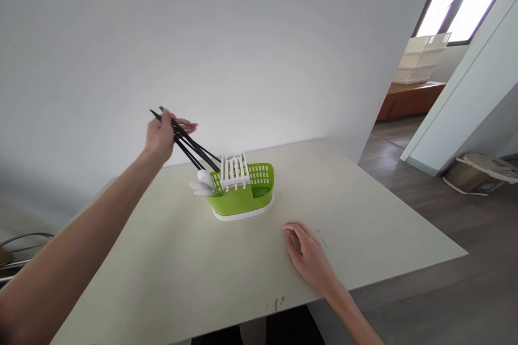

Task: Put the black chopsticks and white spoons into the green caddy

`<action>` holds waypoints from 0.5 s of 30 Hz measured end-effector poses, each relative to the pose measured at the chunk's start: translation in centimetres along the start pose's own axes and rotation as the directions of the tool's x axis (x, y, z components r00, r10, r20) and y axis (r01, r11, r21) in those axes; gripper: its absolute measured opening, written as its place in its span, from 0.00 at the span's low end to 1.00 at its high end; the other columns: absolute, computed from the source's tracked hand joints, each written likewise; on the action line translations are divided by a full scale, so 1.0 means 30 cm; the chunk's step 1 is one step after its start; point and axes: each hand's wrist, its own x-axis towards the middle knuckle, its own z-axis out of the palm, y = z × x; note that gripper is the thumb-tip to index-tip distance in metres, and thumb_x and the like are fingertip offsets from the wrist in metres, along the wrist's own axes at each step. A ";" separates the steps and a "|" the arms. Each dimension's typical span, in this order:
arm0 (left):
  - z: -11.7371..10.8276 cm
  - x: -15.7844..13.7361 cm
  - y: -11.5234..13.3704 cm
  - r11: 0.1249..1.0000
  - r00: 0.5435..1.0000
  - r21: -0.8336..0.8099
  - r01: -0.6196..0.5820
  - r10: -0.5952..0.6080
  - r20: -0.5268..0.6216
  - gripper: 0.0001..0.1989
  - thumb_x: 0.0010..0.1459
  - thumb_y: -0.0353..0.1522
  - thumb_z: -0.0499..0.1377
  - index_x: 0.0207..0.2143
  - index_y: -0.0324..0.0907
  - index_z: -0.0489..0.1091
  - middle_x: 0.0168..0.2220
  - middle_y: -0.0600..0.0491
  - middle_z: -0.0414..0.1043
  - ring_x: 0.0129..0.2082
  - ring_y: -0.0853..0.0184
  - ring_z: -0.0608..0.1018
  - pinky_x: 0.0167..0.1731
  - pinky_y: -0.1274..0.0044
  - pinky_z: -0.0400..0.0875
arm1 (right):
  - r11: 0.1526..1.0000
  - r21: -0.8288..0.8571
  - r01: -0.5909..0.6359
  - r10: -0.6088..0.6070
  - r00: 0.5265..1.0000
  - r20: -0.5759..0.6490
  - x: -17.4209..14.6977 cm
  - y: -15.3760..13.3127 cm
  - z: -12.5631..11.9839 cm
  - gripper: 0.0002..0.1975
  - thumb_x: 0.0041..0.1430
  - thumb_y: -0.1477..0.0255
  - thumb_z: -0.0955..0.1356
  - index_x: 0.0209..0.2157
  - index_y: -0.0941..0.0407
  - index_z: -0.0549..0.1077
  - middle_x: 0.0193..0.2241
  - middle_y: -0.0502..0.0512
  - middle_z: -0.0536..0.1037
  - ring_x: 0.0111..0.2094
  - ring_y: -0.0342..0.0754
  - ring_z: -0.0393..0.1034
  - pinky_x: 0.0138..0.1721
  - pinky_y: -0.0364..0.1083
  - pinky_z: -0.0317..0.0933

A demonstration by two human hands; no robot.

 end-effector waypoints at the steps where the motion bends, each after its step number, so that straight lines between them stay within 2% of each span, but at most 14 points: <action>1: -0.017 0.019 0.035 0.998 0.998 -0.048 -0.029 0.026 -0.056 0.17 0.76 0.44 0.49 0.34 0.44 0.60 0.23 0.56 0.76 0.27 0.67 0.84 0.39 0.71 0.82 | 1.000 0.004 -0.002 0.002 1.000 0.003 0.000 0.000 0.000 0.14 0.75 0.62 0.60 0.51 0.50 0.73 0.52 0.60 0.78 0.46 0.53 0.77 0.45 0.49 0.70; 5: -0.099 0.045 0.189 0.961 0.969 -0.256 -0.101 0.037 -0.242 0.19 0.78 0.40 0.43 0.32 0.47 0.57 0.19 0.63 0.63 0.19 0.75 0.74 0.35 0.79 0.78 | 0.999 0.034 -0.012 0.011 1.000 0.008 -0.001 0.000 -0.005 0.15 0.74 0.61 0.60 0.50 0.50 0.74 0.52 0.60 0.79 0.46 0.53 0.77 0.45 0.49 0.69; 8: -0.147 -0.016 0.284 0.895 0.962 -0.444 -0.029 -0.096 -0.256 0.20 0.79 0.30 0.37 0.30 0.46 0.53 0.17 0.65 0.51 0.13 0.78 0.60 0.24 0.86 0.68 | 0.996 0.080 -0.046 0.045 0.999 0.021 -0.001 -0.008 -0.008 0.16 0.74 0.58 0.60 0.48 0.51 0.75 0.50 0.61 0.79 0.47 0.55 0.76 0.44 0.50 0.68; 10: -0.157 -0.098 0.313 0.828 0.964 -0.551 0.108 -0.222 -0.145 0.20 0.76 0.23 0.36 0.29 0.45 0.52 0.17 0.65 0.48 0.12 0.79 0.55 0.17 0.87 0.60 | 0.981 0.159 -0.106 0.100 0.994 0.050 0.000 -0.035 -0.004 0.18 0.73 0.55 0.61 0.46 0.51 0.76 0.49 0.62 0.80 0.47 0.56 0.75 0.45 0.51 0.68; 12: -0.145 -0.204 0.309 0.744 0.943 -0.600 0.294 -0.328 0.055 0.20 0.74 0.20 0.38 0.30 0.45 0.53 0.18 0.64 0.48 0.13 0.79 0.56 0.14 0.88 0.55 | 0.930 0.322 -0.177 0.144 0.982 0.123 0.005 -0.093 0.006 0.19 0.71 0.52 0.64 0.44 0.52 0.76 0.46 0.61 0.81 0.47 0.56 0.75 0.47 0.52 0.68; 13: -0.131 -0.261 0.296 0.696 0.916 -0.609 0.380 -0.376 0.142 0.19 0.73 0.20 0.38 0.30 0.44 0.55 0.19 0.64 0.48 0.12 0.80 0.56 0.12 0.88 0.52 | 0.877 0.431 -0.212 0.149 0.973 0.177 0.008 -0.135 0.015 0.20 0.70 0.51 0.65 0.44 0.52 0.76 0.45 0.61 0.81 0.47 0.56 0.75 0.49 0.52 0.67; 15: -0.094 -0.377 0.255 0.631 0.864 -0.602 0.490 -0.445 0.236 0.19 0.74 0.21 0.39 0.30 0.43 0.56 0.19 0.64 0.48 0.12 0.80 0.56 0.11 0.87 0.50 | 0.700 0.660 -0.274 0.087 0.949 0.303 0.016 -0.242 0.036 0.21 0.68 0.50 0.68 0.46 0.53 0.76 0.44 0.61 0.82 0.47 0.55 0.76 0.51 0.53 0.67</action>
